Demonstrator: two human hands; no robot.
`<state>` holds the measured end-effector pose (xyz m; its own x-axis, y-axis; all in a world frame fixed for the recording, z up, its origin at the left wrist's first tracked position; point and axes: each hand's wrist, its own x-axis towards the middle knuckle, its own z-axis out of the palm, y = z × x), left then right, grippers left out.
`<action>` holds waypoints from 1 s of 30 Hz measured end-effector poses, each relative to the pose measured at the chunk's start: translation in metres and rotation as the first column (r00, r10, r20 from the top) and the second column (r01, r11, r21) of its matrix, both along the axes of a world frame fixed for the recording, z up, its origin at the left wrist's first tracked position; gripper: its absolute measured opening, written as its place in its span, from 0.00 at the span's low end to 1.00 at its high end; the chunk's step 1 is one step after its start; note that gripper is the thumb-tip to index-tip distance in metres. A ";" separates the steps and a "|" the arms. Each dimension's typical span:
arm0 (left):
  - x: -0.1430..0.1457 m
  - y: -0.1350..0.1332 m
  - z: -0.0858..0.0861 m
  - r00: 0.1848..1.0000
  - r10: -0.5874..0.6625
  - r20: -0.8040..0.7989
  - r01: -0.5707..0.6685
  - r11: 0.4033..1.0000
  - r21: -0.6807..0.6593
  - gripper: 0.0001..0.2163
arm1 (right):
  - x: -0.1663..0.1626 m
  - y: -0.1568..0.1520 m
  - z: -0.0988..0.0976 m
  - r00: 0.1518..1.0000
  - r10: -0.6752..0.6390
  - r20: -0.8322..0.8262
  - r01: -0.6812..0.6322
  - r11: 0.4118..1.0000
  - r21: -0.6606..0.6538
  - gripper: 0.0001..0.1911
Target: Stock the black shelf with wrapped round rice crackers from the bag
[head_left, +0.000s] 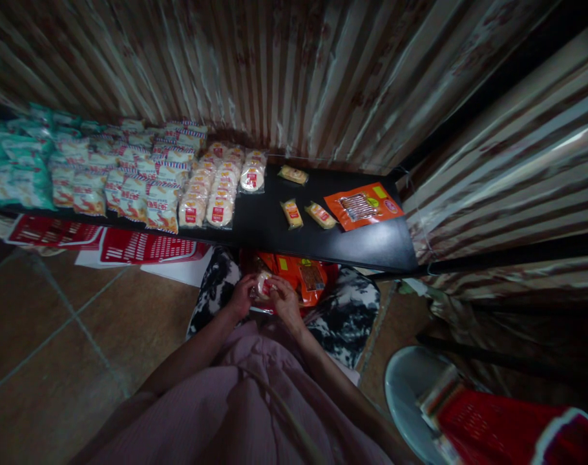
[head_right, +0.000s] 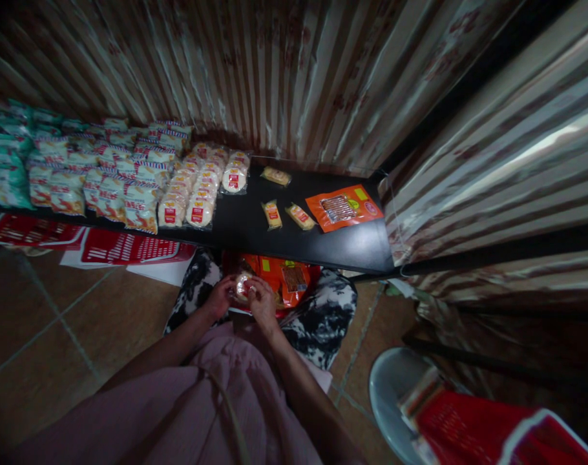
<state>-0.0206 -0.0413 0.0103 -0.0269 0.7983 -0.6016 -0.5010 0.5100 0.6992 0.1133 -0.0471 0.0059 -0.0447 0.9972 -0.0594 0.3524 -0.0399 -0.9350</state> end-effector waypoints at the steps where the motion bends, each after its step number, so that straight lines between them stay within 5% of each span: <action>1: 0.000 0.001 0.000 1.000 -0.012 -0.025 0.012 1.000 -0.013 0.13 | 0.001 0.000 0.000 1.000 -0.007 0.002 0.007 1.000 0.009 0.13; 14: 0.000 0.001 0.003 0.998 -0.005 0.064 0.008 0.999 -0.043 0.23 | 0.003 0.002 0.010 0.992 -0.001 0.125 0.000 1.000 0.003 0.12; 30: 0.000 0.001 0.004 0.980 0.037 0.194 -0.033 0.999 -0.021 0.17 | 0.001 0.000 0.015 0.961 -0.016 0.275 -0.004 0.997 0.072 0.17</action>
<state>-0.0205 -0.0404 0.0140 0.0641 0.7881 -0.6123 -0.6442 0.5013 0.5777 0.1144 -0.0471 0.0207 -0.0309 0.9995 0.0024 0.5961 0.0203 -0.8026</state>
